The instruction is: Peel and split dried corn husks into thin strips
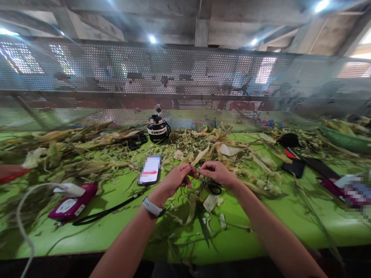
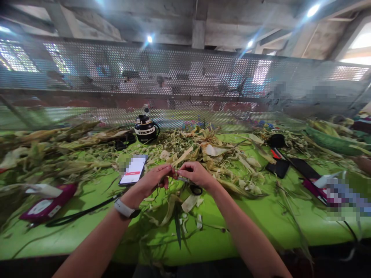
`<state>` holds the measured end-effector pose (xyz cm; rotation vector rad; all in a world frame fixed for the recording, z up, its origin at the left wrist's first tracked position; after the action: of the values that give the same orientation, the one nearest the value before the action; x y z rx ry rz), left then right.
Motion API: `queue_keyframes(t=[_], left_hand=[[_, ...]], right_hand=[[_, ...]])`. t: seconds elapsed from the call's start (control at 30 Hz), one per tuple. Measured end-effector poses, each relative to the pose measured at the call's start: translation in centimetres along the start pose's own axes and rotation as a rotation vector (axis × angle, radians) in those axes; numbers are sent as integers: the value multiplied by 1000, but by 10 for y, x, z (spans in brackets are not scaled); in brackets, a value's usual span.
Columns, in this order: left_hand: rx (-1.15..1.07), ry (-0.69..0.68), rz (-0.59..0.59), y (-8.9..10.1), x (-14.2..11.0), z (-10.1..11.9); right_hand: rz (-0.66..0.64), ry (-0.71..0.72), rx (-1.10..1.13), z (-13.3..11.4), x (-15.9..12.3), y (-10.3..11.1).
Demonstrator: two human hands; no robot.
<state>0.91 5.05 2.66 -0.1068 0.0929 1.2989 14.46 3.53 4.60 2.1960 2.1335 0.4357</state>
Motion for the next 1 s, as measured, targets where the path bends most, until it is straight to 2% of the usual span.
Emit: queue_keyframes(t=[0.17, 0.3, 0.47, 0.6, 0.7, 0.8, 0.9, 1.0], left_hand=[[90, -67, -52, -4, -3, 2], [190, -99, -153, -8, -6, 5], [183, -125, -214, -10, -9, 5], [143, -117, -151, -4, -5, 5], [155, -143, -57, 5, 0, 7], [225, -180, -32, 9, 2, 8], [328, -252, -109, 3, -4, 11], [368, -267, -314, -10, -19, 16]], right_hand=[[20, 29, -46, 3, 3, 1], [24, 31, -70, 5, 5, 5], [37, 78, -64, 2, 6, 7], [43, 93, -106, -2, 6, 14], [87, 97, -128, -6, 8, 33], [156, 172, -117, -15, 9, 56], [215, 345, -105, -29, 7, 73], [232, 462, -93, -40, 1, 82]])
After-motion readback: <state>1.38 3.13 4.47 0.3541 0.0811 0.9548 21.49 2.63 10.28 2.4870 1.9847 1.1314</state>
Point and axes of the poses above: each hand's wrist, its own x-axis towards the middle knuckle, its own y-axis out of the back of the hand, z = x × y, the point moved 6 cm from there along x, towards the middle knuckle, and after that the axes turned 14 degrees about z, right-handed, at the moved point
